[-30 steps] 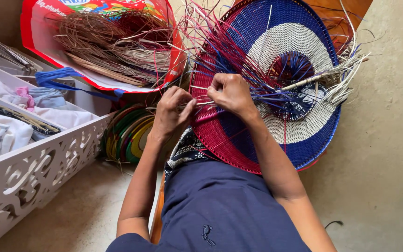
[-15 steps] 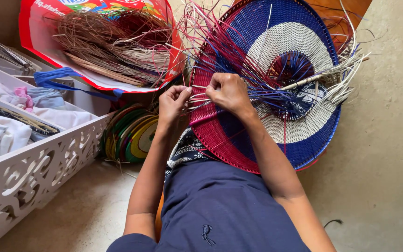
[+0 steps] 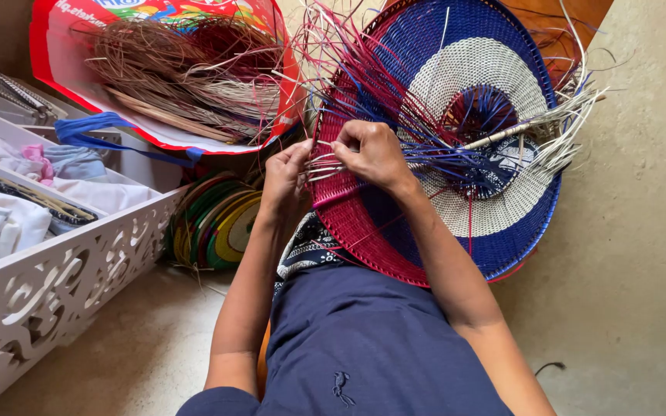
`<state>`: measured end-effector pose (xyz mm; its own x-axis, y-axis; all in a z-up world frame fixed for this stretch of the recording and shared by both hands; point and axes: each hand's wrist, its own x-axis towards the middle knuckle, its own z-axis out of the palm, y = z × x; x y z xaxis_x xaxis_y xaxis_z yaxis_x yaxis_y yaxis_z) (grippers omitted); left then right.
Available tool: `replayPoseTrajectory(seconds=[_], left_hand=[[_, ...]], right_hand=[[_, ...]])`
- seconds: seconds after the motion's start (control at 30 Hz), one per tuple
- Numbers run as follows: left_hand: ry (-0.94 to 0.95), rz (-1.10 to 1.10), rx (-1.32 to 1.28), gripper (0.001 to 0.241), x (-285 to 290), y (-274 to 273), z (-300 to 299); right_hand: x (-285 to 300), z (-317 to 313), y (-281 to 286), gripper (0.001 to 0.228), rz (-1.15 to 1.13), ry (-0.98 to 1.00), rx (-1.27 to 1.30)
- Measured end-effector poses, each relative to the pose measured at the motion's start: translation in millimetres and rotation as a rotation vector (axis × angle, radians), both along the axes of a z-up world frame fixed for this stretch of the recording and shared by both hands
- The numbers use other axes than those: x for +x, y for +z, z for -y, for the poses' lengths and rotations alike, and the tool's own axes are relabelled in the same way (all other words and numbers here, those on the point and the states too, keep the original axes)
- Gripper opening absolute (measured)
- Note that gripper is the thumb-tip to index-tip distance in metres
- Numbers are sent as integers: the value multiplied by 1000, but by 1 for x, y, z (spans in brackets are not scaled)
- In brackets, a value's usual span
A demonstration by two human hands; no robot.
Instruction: Weave colored strands into a circular pattern to create a basket or mat
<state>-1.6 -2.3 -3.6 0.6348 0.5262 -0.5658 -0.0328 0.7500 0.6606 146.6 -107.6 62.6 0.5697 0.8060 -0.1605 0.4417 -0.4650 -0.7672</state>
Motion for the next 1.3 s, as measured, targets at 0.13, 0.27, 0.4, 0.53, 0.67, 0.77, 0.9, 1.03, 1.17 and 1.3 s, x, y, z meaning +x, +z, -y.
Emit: replayPoseTrajectory(seconds=[0.13, 0.27, 0.4, 0.53, 0.67, 0.77, 0.9, 1.03, 1.17, 1.3], left_hand=[[0, -31, 27, 19, 3, -24, -3], [49, -116, 414, 14, -3, -49, -11], [84, -185, 837, 22, -6, -14, -13], [160, -129, 898, 19, 1, -8, -7], [235, -139, 995, 14, 3, 3, 0], [281, -116, 1057, 14, 3, 14, 6], [324, -96, 1136, 17, 2, 28, 30], [376, -119, 1118, 16, 3, 17, 46], [440, -113, 1161, 14, 12, 7, 25], [430, -164, 1153, 12, 7, -29, 22]], right_hand=[[-6, -2, -7, 10, 69, 35, 13], [-31, -10, 0, 10, 575, 31, 175], [-70, -8, -15, 13, 742, 8, 408], [-79, 4, -30, 17, 654, 14, 388], [-81, 14, -32, 26, 627, 33, 387], [-79, 23, -23, 26, 584, 35, 400], [-76, 34, -8, 22, 487, 1, 447], [-69, 38, -1, 22, 495, -34, 429], [-61, 39, 14, 15, 608, -70, 347], [-65, 47, -5, 45, 564, 62, 173]])
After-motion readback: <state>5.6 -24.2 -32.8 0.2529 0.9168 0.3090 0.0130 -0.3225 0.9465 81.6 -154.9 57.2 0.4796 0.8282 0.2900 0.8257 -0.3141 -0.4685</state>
